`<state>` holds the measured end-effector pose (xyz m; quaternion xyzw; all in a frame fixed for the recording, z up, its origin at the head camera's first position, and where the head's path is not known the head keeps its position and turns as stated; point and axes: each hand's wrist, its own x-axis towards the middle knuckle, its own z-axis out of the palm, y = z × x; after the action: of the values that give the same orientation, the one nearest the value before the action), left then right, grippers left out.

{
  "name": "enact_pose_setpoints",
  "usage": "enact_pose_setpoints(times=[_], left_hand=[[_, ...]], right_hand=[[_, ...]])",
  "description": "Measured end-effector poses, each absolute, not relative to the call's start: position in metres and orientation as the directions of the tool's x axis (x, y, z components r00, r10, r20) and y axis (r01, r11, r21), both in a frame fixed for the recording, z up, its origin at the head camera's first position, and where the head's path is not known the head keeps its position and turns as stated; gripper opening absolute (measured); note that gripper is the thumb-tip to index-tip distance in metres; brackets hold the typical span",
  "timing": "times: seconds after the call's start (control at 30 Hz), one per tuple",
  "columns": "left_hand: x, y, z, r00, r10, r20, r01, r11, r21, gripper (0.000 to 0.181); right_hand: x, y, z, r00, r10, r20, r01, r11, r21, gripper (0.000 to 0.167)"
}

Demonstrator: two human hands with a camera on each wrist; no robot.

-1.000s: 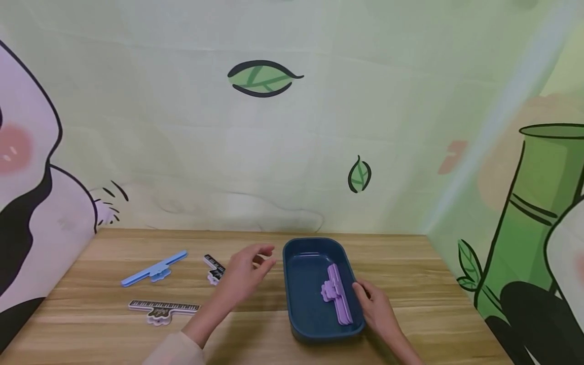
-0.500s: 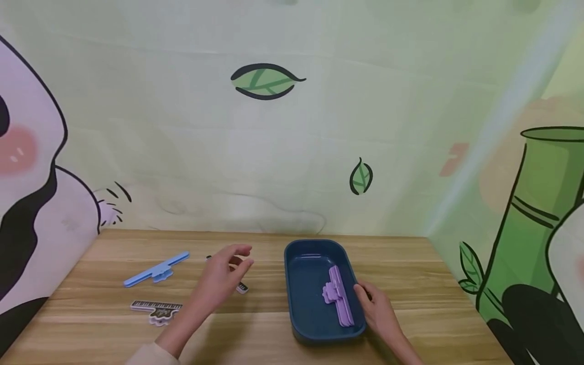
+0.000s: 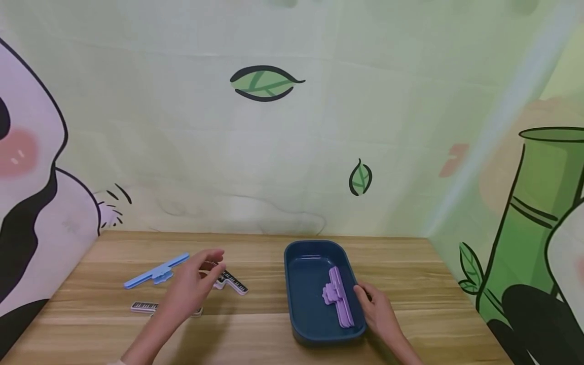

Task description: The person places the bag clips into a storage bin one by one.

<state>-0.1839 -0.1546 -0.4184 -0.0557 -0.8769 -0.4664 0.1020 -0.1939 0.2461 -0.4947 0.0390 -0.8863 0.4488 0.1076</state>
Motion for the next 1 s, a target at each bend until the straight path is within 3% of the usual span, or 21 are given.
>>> enact_pose_setpoints(times=[0.43, 1.0], left_hand=[[-0.169, -0.192, -0.427, -0.957, -0.044, 0.285, 0.198, 0.618, 0.761, 0.032], [-0.15, -0.254, -0.437, -0.96, -0.138, 0.245, 0.086, 0.685, 0.723, 0.036]], right_hand=[[-0.193, 0.248, -0.495, -0.971, 0.023, 0.237, -0.176, 0.601, -0.779, 0.029], [-0.195, 0.247, -0.498, -0.972, 0.021, 0.235, -0.179, 0.585, -0.791, 0.028]])
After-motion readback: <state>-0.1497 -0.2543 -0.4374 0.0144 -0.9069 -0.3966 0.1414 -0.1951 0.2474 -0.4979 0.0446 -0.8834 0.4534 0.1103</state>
